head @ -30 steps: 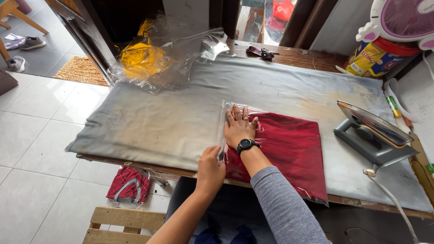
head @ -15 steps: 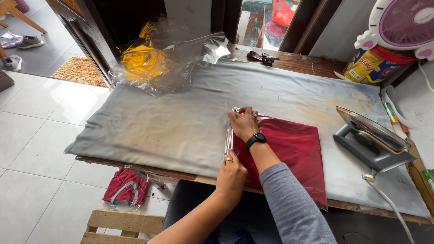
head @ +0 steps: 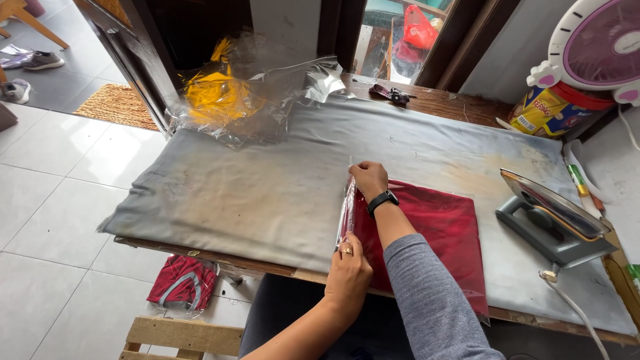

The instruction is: Ironing, folding, and placing a red shirt into a clear plastic bag for packaging.

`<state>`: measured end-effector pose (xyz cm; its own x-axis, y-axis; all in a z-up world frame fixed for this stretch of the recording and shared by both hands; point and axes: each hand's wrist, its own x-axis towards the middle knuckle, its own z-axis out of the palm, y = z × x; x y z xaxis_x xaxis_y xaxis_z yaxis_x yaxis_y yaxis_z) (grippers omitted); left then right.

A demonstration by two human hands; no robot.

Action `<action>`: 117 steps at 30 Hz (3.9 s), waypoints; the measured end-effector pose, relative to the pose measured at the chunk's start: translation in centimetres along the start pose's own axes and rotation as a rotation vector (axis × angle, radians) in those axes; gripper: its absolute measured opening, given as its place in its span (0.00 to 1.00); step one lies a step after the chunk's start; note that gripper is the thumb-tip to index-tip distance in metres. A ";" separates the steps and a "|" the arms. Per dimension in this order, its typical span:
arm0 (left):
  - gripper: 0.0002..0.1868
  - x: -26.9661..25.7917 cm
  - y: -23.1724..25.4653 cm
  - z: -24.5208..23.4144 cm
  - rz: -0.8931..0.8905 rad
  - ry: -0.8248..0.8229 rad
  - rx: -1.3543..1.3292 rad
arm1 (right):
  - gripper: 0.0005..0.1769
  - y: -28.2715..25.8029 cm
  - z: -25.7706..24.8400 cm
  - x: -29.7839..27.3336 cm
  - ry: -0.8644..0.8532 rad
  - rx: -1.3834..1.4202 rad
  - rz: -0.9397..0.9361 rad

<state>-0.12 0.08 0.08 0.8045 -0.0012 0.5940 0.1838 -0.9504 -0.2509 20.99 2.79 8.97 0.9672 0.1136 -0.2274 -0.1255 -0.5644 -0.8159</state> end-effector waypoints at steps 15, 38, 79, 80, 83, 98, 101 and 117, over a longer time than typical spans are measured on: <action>0.20 -0.1 -1.2 -2.4 0.030 0.131 -0.001 | 0.11 4.7 1.0 5.6 0.138 -0.220 -0.303; 0.08 -1.1 -2.5 -8.2 -0.024 0.281 -0.161 | 0.11 5.5 2.3 5.6 0.130 -0.443 -0.358; 0.46 5.1 -7.3 -2.0 -0.039 -0.535 -0.735 | 0.10 4.2 2.2 2.6 0.232 -0.742 -0.504; 0.42 5.2 -7.2 -2.0 -0.165 -0.516 -0.846 | 0.13 4.4 2.3 3.3 0.196 -0.691 -0.447; 0.29 5.0 -6.0 3.3 -0.542 -0.367 -1.067 | 0.18 6.5 2.2 7.2 0.136 -0.503 -0.314; 0.52 10.1 -8.5 -1.7 -1.000 -0.672 -1.296 | 0.20 15.1 -17.5 -8.2 0.307 0.182 -0.425; 0.59 10.0 -9.0 -1.0 -1.075 -0.703 -1.386 | 0.19 18.4 -19.0 -12.2 0.332 0.099 -0.323; 0.49 1.7 -31.2 -28.5 -1.149 -0.225 -0.955 | 0.14 13.6 -16.7 -17.6 0.158 0.053 -0.213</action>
<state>-20.64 20.91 30.69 0.5668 0.8233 -0.0322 0.4002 -0.2409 0.8842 5.94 -20.50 10.73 0.9950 0.0932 0.0347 0.0767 -0.4974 -0.8641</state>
